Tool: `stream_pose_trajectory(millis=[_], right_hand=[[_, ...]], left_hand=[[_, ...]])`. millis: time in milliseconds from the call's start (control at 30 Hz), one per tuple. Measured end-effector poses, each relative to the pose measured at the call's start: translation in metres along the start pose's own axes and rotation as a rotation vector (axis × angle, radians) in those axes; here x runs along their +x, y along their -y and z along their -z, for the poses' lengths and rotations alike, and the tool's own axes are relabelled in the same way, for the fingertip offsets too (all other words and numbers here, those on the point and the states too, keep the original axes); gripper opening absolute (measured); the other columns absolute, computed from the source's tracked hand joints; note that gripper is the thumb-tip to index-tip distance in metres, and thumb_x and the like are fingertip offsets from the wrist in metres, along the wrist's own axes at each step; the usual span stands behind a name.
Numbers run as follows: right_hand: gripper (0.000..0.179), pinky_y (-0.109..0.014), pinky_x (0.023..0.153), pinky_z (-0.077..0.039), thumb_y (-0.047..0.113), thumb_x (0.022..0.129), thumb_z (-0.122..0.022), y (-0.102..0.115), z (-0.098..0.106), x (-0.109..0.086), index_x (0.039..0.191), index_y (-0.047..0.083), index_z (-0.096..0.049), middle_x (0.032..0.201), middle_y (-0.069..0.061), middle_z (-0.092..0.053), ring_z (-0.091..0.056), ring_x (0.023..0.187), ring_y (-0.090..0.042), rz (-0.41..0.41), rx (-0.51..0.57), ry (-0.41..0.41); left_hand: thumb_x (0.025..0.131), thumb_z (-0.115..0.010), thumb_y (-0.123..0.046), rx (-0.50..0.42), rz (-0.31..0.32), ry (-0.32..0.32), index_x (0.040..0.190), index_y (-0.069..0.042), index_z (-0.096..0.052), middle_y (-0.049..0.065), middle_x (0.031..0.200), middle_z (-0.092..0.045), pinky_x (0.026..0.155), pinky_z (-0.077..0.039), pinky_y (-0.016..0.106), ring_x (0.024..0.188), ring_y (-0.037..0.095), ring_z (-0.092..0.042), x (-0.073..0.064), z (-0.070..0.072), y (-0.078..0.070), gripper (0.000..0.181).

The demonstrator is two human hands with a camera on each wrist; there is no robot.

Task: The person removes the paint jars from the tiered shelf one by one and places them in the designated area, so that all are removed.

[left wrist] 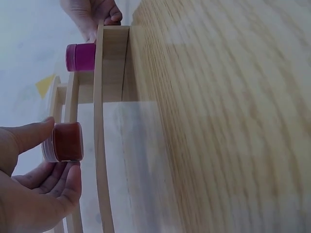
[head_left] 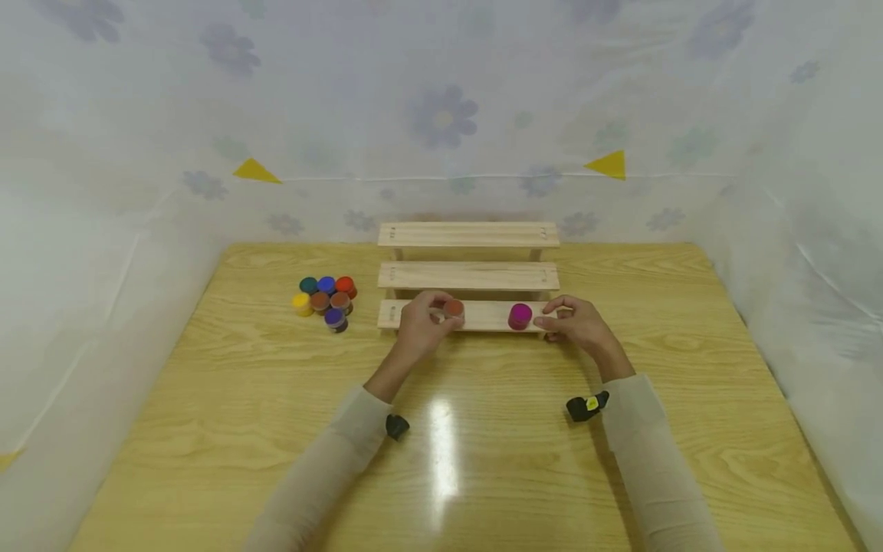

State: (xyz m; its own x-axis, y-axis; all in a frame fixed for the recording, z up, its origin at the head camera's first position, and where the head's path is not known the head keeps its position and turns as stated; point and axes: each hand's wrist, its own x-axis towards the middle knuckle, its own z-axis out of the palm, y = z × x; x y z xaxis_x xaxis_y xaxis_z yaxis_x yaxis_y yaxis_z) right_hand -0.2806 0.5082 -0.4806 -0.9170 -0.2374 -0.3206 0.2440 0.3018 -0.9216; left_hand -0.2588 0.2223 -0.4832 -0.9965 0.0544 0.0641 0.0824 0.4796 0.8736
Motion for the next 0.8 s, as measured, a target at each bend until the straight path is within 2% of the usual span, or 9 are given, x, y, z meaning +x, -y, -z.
stream_pose_trajectory(millis=[167, 367, 467, 667, 800], right_hand=[[0.035, -0.031, 0.073, -0.058, 0.017, 0.087, -0.069, -0.011, 0.004, 0.007, 0.111, -0.002, -0.053, 0.065, 0.002, -0.059, -0.065, 0.069, -0.014, 0.016, -0.022, -0.007], [0.033, -0.031, 0.072, -0.058, 0.018, 0.086, -0.07, -0.014, 0.003, 0.009, 0.108, -0.001, -0.053, 0.059, 0.004, -0.049, -0.065, 0.068, -0.016, 0.025, -0.038, -0.017], [0.032, -0.031, 0.071, -0.058, 0.017, 0.087, -0.07, -0.013, 0.003, 0.009, 0.107, 0.0, -0.054, 0.058, 0.005, -0.047, -0.065, 0.067, -0.015, 0.024, -0.036, -0.021], [0.033, -0.031, 0.072, -0.058, 0.019, 0.086, -0.07, -0.013, 0.006, 0.008, 0.108, 0.001, -0.053, 0.062, 0.003, -0.056, -0.066, 0.068, -0.016, 0.02, -0.03, -0.013], [0.034, -0.033, 0.072, -0.058, 0.019, 0.086, -0.071, -0.013, 0.007, 0.008, 0.107, 0.0, -0.054, 0.061, 0.003, -0.053, -0.067, 0.069, -0.017, 0.026, -0.029, -0.013]], left_hand=[[0.078, -0.078, -0.018, -0.001, -0.001, -0.002, 0.112, -0.009, -0.062, 0.005, 0.106, -0.065, 0.078, -0.053, 0.031, 0.097, 0.019, -0.06, -0.001, 0.012, 0.003, 0.039], [0.081, -0.076, -0.018, 0.012, -0.01, -0.01, 0.113, -0.007, -0.061, 0.008, 0.109, -0.063, 0.082, -0.052, 0.035, 0.102, 0.021, -0.059, 0.0, 0.034, 0.006, 0.037], [0.081, -0.076, -0.017, 0.023, 0.009, -0.025, 0.113, -0.007, -0.06, 0.009, 0.109, -0.063, 0.084, -0.052, 0.036, 0.103, 0.022, -0.059, 0.0, 0.046, 0.008, 0.037], [0.083, -0.074, -0.021, 0.04, 0.058, -0.034, 0.115, -0.008, -0.06, 0.01, 0.113, -0.061, 0.087, -0.051, 0.038, 0.105, 0.024, -0.057, 0.0, 0.063, 0.015, 0.038], [0.083, -0.074, -0.023, 0.052, 0.075, -0.052, 0.115, -0.009, -0.06, 0.009, 0.115, -0.062, 0.09, -0.049, 0.039, 0.107, 0.024, -0.056, 0.0, 0.073, 0.02, 0.039]])
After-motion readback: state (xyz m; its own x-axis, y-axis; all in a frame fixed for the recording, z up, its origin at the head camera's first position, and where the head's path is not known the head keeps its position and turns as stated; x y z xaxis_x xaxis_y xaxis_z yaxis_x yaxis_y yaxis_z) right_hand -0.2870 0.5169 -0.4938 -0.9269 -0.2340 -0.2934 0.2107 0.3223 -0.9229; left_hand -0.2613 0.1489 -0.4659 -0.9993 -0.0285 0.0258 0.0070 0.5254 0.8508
